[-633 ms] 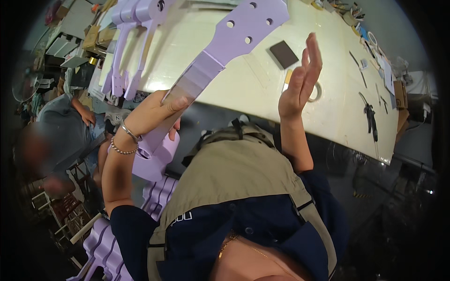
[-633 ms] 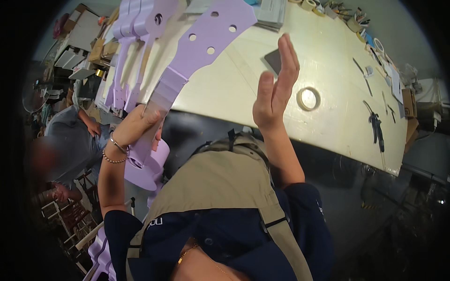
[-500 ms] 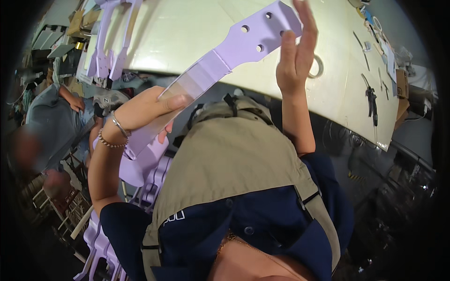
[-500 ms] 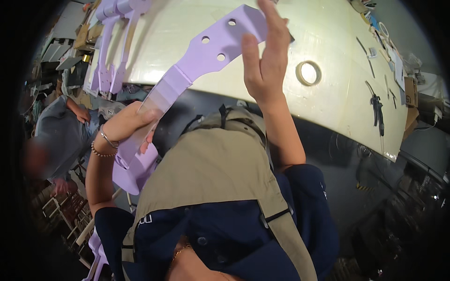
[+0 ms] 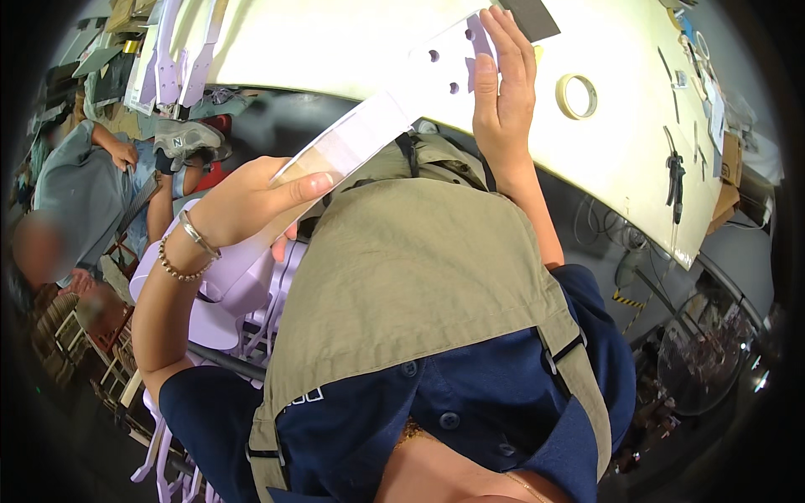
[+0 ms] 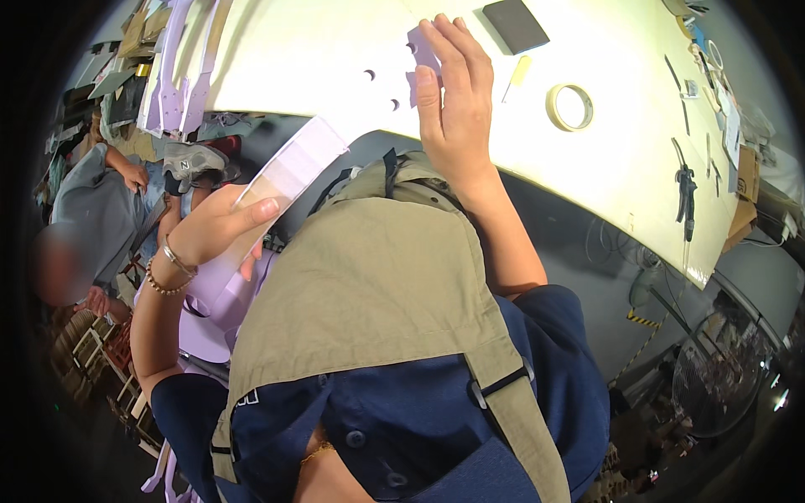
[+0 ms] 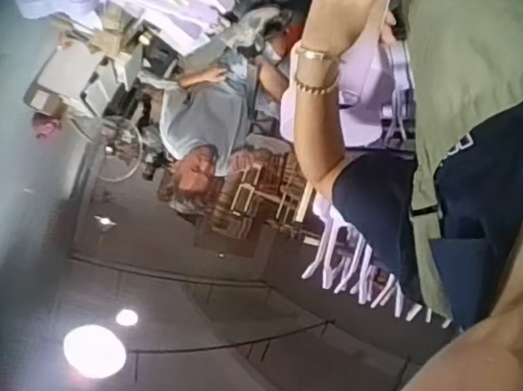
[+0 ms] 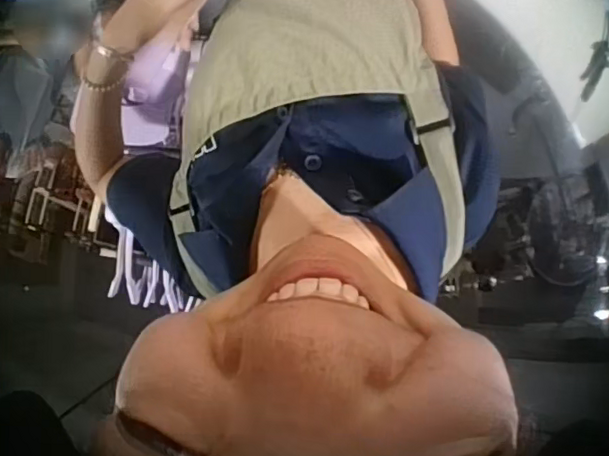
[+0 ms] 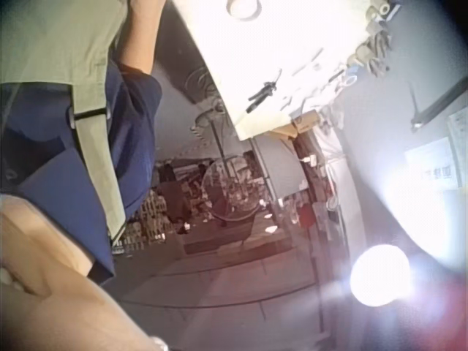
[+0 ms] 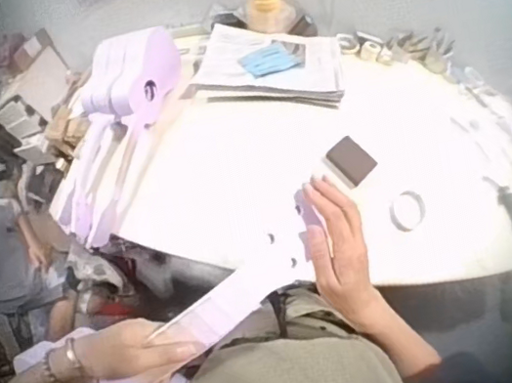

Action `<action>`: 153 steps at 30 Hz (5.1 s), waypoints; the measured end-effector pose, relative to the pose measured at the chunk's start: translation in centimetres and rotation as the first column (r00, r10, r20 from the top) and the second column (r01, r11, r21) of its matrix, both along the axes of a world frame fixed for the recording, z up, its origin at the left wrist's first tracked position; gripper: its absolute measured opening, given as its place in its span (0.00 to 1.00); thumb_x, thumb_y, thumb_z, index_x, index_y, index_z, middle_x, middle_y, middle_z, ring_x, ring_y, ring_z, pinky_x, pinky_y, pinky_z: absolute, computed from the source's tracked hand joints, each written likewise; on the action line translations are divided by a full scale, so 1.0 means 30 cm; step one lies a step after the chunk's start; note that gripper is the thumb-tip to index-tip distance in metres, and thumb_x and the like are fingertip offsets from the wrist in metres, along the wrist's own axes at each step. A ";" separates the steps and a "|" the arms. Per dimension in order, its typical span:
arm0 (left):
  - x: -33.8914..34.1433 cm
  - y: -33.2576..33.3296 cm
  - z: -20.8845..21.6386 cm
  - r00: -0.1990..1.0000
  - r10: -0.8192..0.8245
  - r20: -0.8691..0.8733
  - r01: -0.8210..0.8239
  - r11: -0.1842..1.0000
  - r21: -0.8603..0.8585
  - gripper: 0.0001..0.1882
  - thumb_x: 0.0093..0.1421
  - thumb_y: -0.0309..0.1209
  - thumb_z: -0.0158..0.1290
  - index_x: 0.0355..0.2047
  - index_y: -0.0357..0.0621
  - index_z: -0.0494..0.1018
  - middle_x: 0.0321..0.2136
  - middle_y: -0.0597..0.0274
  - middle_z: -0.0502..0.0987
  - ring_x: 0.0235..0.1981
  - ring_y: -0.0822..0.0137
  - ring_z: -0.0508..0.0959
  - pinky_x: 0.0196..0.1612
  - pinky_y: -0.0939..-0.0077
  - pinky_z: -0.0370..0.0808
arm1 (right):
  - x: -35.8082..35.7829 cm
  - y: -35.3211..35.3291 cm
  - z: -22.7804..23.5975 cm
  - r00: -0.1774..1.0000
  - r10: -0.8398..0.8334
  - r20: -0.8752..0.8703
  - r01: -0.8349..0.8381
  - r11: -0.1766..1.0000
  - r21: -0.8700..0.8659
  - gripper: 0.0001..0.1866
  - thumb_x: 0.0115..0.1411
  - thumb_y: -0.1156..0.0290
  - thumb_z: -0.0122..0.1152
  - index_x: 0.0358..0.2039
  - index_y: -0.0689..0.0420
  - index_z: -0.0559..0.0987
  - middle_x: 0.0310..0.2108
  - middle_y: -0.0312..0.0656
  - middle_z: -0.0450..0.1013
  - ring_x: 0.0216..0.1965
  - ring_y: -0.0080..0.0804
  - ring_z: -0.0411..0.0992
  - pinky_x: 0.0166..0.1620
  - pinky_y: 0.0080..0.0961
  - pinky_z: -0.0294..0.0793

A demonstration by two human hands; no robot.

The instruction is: The person sands the edges of light purple plastic parts using a sanding block and sandpaper. They repeatedly pick up parts from a rack, sand the edges, inspect them, and return them to the rack.

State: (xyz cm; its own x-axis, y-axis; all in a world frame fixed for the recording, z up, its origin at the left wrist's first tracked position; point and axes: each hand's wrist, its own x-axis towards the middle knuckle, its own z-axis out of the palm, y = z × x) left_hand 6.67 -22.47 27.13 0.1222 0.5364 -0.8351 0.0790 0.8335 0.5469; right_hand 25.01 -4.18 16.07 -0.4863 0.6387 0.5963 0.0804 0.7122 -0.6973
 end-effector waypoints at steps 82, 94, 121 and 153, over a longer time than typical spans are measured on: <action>-0.115 -0.164 0.059 -0.016 0.988 0.152 -0.303 -0.150 0.941 0.20 0.62 0.42 0.49 0.32 0.32 0.66 0.13 0.62 0.69 0.12 0.73 0.70 0.17 0.81 0.66 | -0.102 -0.063 -0.120 0.968 0.154 -0.198 -0.248 0.467 -0.849 0.17 0.65 0.64 0.46 0.47 0.64 0.72 0.28 0.35 0.72 0.31 0.19 0.68 0.42 0.20 0.70; -0.069 -0.086 0.090 0.119 0.973 0.198 -0.383 -0.139 0.913 0.20 0.61 0.42 0.50 0.33 0.32 0.67 0.13 0.62 0.68 0.13 0.71 0.71 0.17 0.80 0.66 | -0.051 -0.068 -0.164 0.967 0.124 -0.222 -0.254 0.462 -0.850 0.15 0.65 0.66 0.45 0.43 0.64 0.74 0.27 0.36 0.72 0.30 0.20 0.68 0.40 0.20 0.71; -0.062 0.246 0.192 0.420 0.893 0.161 -0.346 -0.006 0.938 0.24 0.59 0.48 0.52 0.33 0.33 0.69 0.15 0.64 0.69 0.13 0.73 0.73 0.18 0.83 0.66 | -0.080 -0.028 -0.070 0.954 0.072 -0.292 -0.285 0.531 -0.798 0.14 0.64 0.65 0.49 0.41 0.63 0.76 0.27 0.37 0.73 0.32 0.23 0.71 0.40 0.22 0.71; -0.220 0.461 0.227 0.677 0.735 0.033 0.255 -0.277 0.926 0.28 0.56 0.43 0.55 0.47 0.32 0.65 0.42 0.52 0.71 0.46 0.64 0.69 0.50 0.72 0.65 | -0.452 0.094 0.395 0.898 0.362 0.251 -0.365 0.930 -0.038 0.33 0.49 0.66 0.62 0.50 0.60 0.56 0.28 0.45 0.73 0.30 0.47 0.73 0.32 0.37 0.72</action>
